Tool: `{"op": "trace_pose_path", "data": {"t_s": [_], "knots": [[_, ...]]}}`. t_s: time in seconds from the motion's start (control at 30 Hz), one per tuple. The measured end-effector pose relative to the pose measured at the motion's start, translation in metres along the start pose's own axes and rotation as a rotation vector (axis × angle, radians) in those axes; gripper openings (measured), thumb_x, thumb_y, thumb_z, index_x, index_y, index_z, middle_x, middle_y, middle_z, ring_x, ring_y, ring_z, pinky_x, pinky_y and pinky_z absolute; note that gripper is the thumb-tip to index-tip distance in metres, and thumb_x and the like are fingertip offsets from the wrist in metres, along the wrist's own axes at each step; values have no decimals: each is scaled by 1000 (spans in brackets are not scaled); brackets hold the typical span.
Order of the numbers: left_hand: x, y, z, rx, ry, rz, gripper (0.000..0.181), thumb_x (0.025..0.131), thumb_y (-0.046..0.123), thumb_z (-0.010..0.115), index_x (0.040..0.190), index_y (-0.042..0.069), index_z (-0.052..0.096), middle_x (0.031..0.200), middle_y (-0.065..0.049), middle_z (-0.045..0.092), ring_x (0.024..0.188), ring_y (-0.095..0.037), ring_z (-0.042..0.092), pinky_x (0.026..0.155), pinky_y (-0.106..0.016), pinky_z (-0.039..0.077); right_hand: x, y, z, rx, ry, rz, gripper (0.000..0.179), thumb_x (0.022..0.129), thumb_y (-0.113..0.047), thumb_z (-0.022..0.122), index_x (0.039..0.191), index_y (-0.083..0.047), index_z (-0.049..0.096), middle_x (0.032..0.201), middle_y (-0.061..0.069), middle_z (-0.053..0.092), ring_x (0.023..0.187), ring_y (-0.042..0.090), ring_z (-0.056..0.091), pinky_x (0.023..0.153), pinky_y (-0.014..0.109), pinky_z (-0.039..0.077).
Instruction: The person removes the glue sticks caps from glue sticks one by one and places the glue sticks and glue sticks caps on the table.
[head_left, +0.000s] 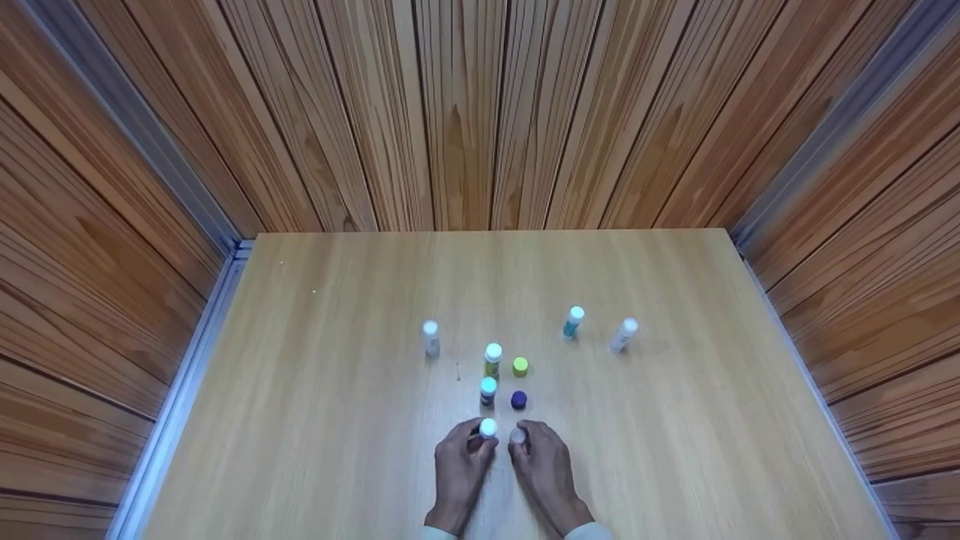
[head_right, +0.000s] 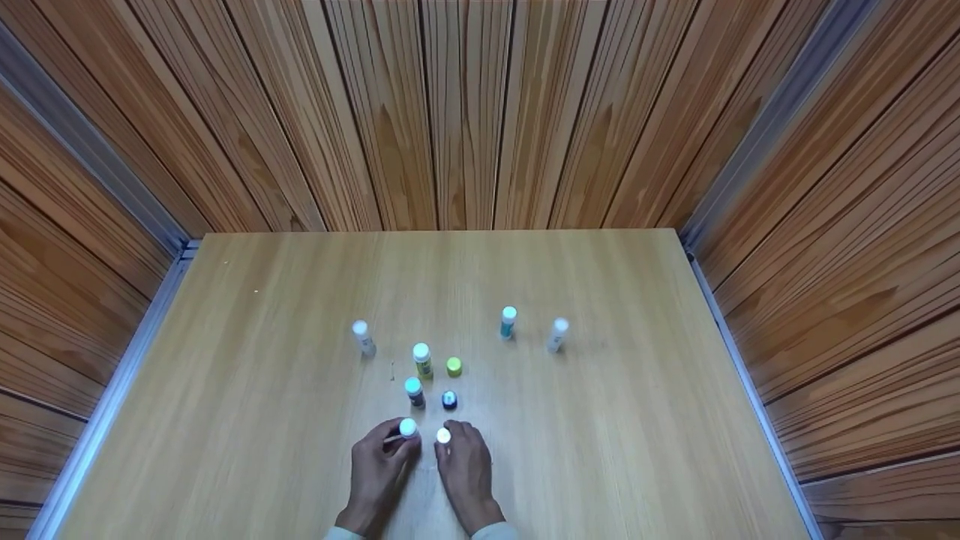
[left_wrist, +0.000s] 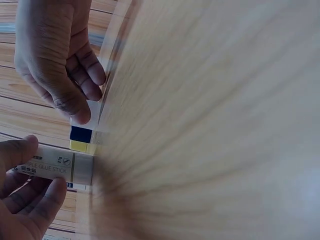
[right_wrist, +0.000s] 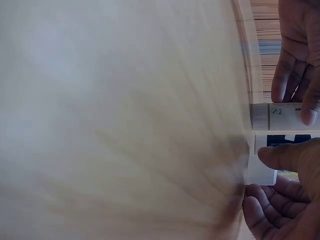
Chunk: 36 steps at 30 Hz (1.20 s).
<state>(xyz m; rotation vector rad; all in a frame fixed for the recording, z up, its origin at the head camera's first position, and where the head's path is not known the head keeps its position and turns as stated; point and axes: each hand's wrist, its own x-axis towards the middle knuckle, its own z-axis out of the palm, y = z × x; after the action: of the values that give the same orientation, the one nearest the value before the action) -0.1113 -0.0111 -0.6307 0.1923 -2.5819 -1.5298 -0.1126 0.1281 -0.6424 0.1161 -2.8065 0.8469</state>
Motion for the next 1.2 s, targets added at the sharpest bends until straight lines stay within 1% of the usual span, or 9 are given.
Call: {"op": "trace_pose_path", "data": {"t_s": [0.23, 0.43, 0.57, 0.63, 0.77, 0.93, 1.07, 1.13, 1.2], "knots": [[4, 0, 0, -12, -3, 10, 32, 74, 1, 80, 103, 4, 68, 98, -7, 69, 90, -19, 70, 75, -17, 55, 8, -3, -2, 49, -59, 116, 25, 77, -8, 79, 98, -7, 66, 85, -3, 61, 72, 8, 57, 62, 24, 50], [4, -1, -1, -31, 9, 40, 32, 73, 1, 80, 102, 3, 67, 98, -10, 69, 90, -21, 70, 75, -18, 55, 14, -4, -3, 63, -88, 170, 26, 77, -10, 80, 98, -7, 65, 82, -4, 57, 72, 8, 55, 62, 24, 49], [5, 0, -1, -34, 9, 28, 32, 74, 0, 80, 103, 3, 67, 98, -10, 69, 90, -21, 70, 75, -18, 55, 16, -5, -5, 88, -134, 210, 29, 77, -11, 80, 101, -7, 65, 83, -3, 56, 74, 9, 54, 62, 25, 48], [4, 0, 0, -31, 4, 7, 32, 74, 0, 80, 103, 3, 67, 98, -9, 69, 91, -20, 69, 75, -18, 55, 16, -5, -8, 99, -162, 228, 32, 77, -12, 80, 104, -6, 65, 85, -3, 56, 75, 10, 54, 63, 26, 48], [4, 1, 1, -13, 6, -14, 32, 73, 1, 80, 103, 3, 68, 97, -8, 69, 90, -19, 70, 74, -17, 55, 16, -5, -14, 130, -209, 271, 38, 77, -16, 81, 110, -5, 65, 89, -2, 59, 79, 10, 57, 68, 27, 50], [3, 1, 2, -15, 15, -21, 32, 72, 1, 81, 101, 4, 68, 96, -6, 70, 89, -19, 70, 74, -17, 55, 16, -1, -27, 242, -256, 322, 40, 79, -18, 80, 113, -4, 64, 94, 1, 65, 81, 13, 63, 71, 30, 54], [4, 1, 3, -20, 8, -41, 32, 72, 1, 81, 102, 5, 68, 96, -6, 69, 89, -18, 69, 74, -16, 54, 20, 4, -40, 317, -238, 361, 36, 82, -19, 76, 113, -5, 65, 98, 3, 67, 83, 16, 66, 73, 33, 55], [4, 1, 3, -22, 7, -39, 33, 72, 0, 81, 102, 4, 68, 96, -6, 69, 89, -18, 70, 73, -15, 54, 24, 7, -45, 338, -199, 368, 33, 84, -18, 75, 113, -5, 65, 99, 5, 68, 85, 18, 66, 74, 35, 55], [4, 1, 2, -33, 13, -20, 33, 72, 0, 81, 102, 3, 68, 96, -7, 69, 88, -19, 70, 72, -16, 55, 28, 11, -49, 350, -151, 368, 31, 85, -16, 74, 113, -4, 65, 100, 8, 69, 87, 20, 66, 75, 36, 55]]}}
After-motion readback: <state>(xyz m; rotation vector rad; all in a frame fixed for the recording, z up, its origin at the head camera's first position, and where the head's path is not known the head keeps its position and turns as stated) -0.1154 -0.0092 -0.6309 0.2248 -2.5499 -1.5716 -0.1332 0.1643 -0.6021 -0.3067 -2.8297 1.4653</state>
